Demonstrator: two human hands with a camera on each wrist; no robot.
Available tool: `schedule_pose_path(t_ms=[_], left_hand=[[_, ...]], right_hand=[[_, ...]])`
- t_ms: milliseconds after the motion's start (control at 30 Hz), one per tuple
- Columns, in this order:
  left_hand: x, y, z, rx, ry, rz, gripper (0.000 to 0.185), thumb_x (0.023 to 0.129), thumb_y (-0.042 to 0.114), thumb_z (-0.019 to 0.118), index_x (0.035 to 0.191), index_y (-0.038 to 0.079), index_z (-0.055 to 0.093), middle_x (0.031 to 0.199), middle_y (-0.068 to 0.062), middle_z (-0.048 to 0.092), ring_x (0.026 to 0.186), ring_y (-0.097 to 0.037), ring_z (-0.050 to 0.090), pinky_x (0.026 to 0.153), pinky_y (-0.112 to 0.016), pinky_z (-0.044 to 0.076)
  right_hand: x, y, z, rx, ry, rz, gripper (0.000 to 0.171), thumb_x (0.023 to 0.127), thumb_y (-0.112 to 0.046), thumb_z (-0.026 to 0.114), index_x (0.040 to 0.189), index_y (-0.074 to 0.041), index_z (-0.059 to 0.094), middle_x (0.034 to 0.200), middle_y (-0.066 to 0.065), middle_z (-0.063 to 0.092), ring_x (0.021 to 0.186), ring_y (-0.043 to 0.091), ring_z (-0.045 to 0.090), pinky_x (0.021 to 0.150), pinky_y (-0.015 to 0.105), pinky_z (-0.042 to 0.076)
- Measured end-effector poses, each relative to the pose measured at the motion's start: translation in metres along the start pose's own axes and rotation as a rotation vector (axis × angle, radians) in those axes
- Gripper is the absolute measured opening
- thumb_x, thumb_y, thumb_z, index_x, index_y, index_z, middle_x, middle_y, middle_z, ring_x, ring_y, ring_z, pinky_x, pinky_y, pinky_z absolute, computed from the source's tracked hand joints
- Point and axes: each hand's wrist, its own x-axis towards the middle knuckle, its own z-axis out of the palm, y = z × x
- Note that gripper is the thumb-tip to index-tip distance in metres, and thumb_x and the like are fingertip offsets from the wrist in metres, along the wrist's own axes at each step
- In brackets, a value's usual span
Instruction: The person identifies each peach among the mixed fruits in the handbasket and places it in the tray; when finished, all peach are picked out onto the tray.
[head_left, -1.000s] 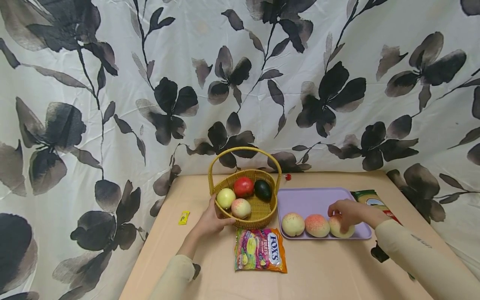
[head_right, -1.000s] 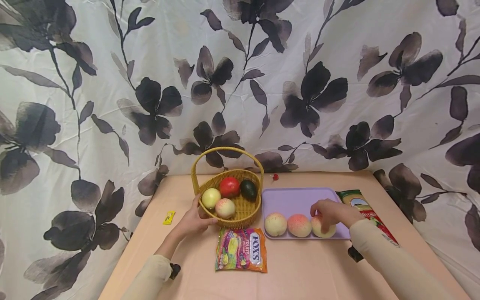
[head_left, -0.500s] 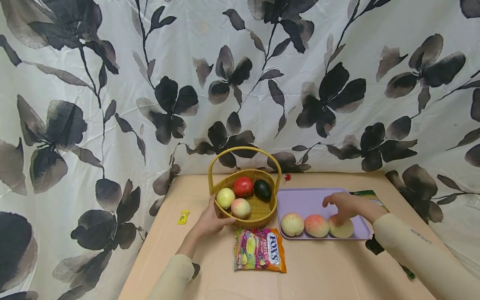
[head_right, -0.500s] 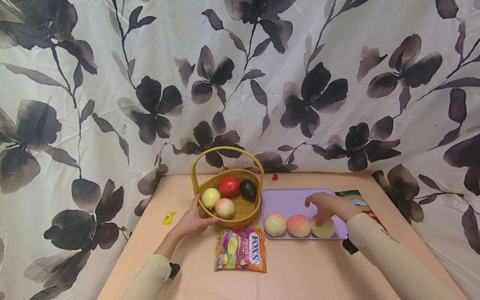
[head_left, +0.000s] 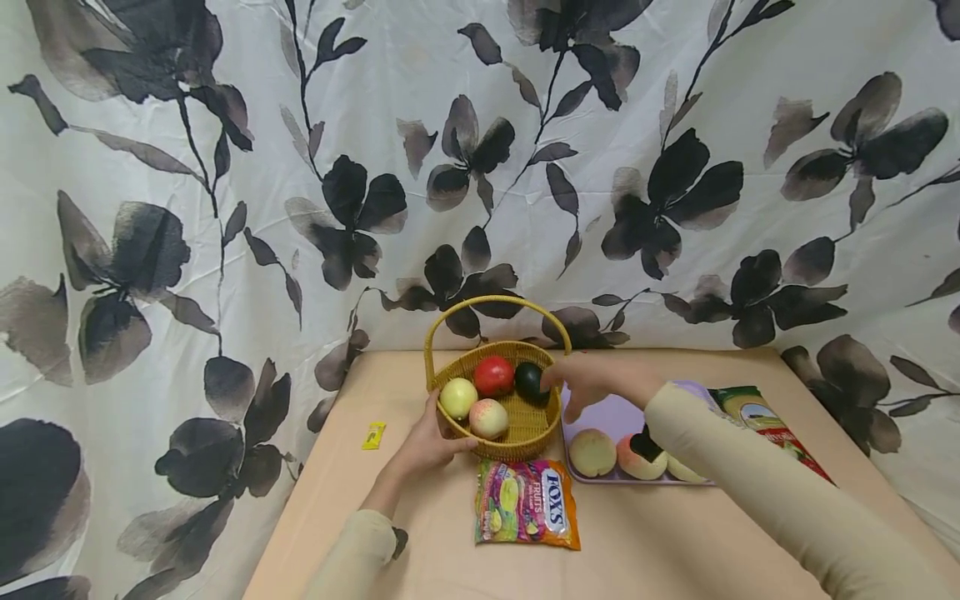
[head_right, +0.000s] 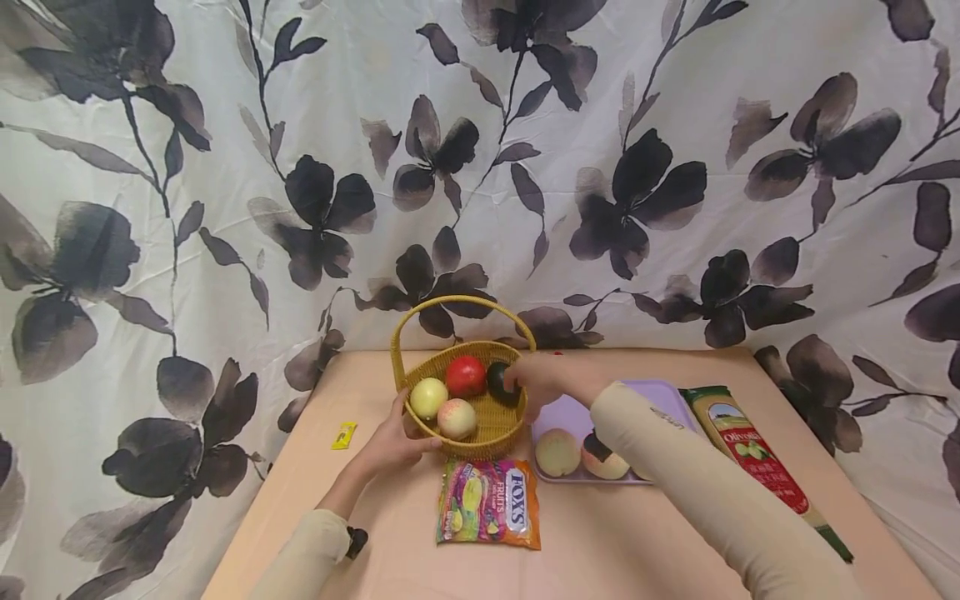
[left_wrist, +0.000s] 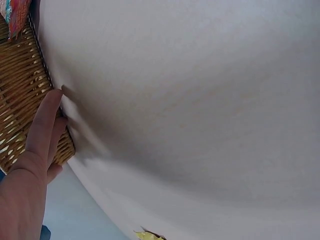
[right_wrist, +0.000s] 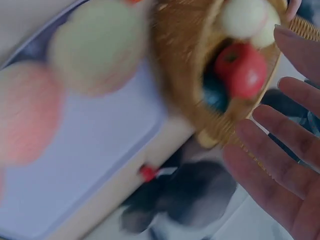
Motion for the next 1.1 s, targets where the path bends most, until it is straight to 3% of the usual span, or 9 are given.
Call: schedule_pose_path(t_ms=[200, 400, 533, 633, 867, 1100], left_hand=[[-0.001, -0.001, 0.000, -0.007, -0.016, 0.025, 0.130, 0.078, 0.036, 0.093, 0.167, 0.012, 0.002, 0.167, -0.014, 0.032, 0.157, -0.032, 0.028, 0.126, -0.057, 0.024], [-0.004, -0.001, -0.001, -0.008, -0.038, 0.032, 0.127, 0.082, 0.034, 0.091, 0.167, 0.014, -0.001, 0.168, -0.012, 0.032, 0.155, -0.029, 0.031, 0.120, -0.052, 0.032], [-0.005, 0.001, -0.002, 0.004, -0.050, 0.047, 0.125, 0.083, 0.035, 0.089, 0.167, 0.014, -0.001, 0.167, -0.011, 0.032, 0.150, -0.026, 0.035, 0.110, -0.046, 0.039], [-0.006, 0.003, -0.004, 0.000, -0.050, 0.050, 0.124, 0.084, 0.034, 0.089, 0.167, 0.014, -0.001, 0.167, -0.012, 0.031, 0.147, -0.027, 0.037, 0.104, -0.046, 0.042], [-0.004, 0.003, -0.003, -0.012, -0.059, 0.057, 0.125, 0.085, 0.035, 0.088, 0.167, 0.013, -0.003, 0.168, -0.011, 0.031, 0.155, -0.027, 0.031, 0.117, -0.049, 0.036], [-0.003, 0.003, -0.006, -0.035, -0.068, 0.081, 0.121, 0.085, 0.028, 0.088, 0.166, 0.014, 0.000, 0.165, -0.010, 0.034, 0.155, -0.026, 0.032, 0.122, -0.050, 0.031]], right_hand=[[0.052, -0.035, -0.002, -0.017, -0.050, 0.005, 0.055, 0.083, -0.019, 0.089, 0.133, -0.010, 0.068, 0.136, 0.013, 0.067, 0.129, 0.032, 0.061, 0.109, 0.048, 0.051], [0.091, -0.054, 0.003, -0.055, -0.079, 0.005, 0.052, 0.082, -0.020, 0.090, 0.130, -0.013, 0.071, 0.129, 0.005, 0.069, 0.115, 0.022, 0.063, 0.103, 0.044, 0.053], [0.109, -0.060, 0.010, -0.094, -0.098, -0.009, 0.043, 0.083, -0.024, 0.090, 0.122, -0.014, 0.075, 0.114, 0.000, 0.071, 0.095, 0.014, 0.060, 0.091, 0.038, 0.054], [0.120, -0.061, 0.017, -0.090, -0.102, -0.012, 0.041, 0.084, -0.029, 0.089, 0.119, -0.012, 0.076, 0.104, -0.002, 0.070, 0.087, 0.013, 0.056, 0.086, 0.036, 0.054], [0.129, -0.054, 0.032, 0.015, -0.077, 0.063, 0.041, 0.085, -0.036, 0.088, 0.118, -0.017, 0.072, 0.105, -0.005, 0.067, 0.091, 0.019, 0.064, 0.083, 0.043, 0.060], [0.136, -0.054, 0.037, 0.100, -0.062, 0.051, 0.037, 0.087, -0.031, 0.087, 0.115, -0.016, 0.068, 0.103, -0.001, 0.063, 0.088, 0.019, 0.064, 0.079, 0.046, 0.063]])
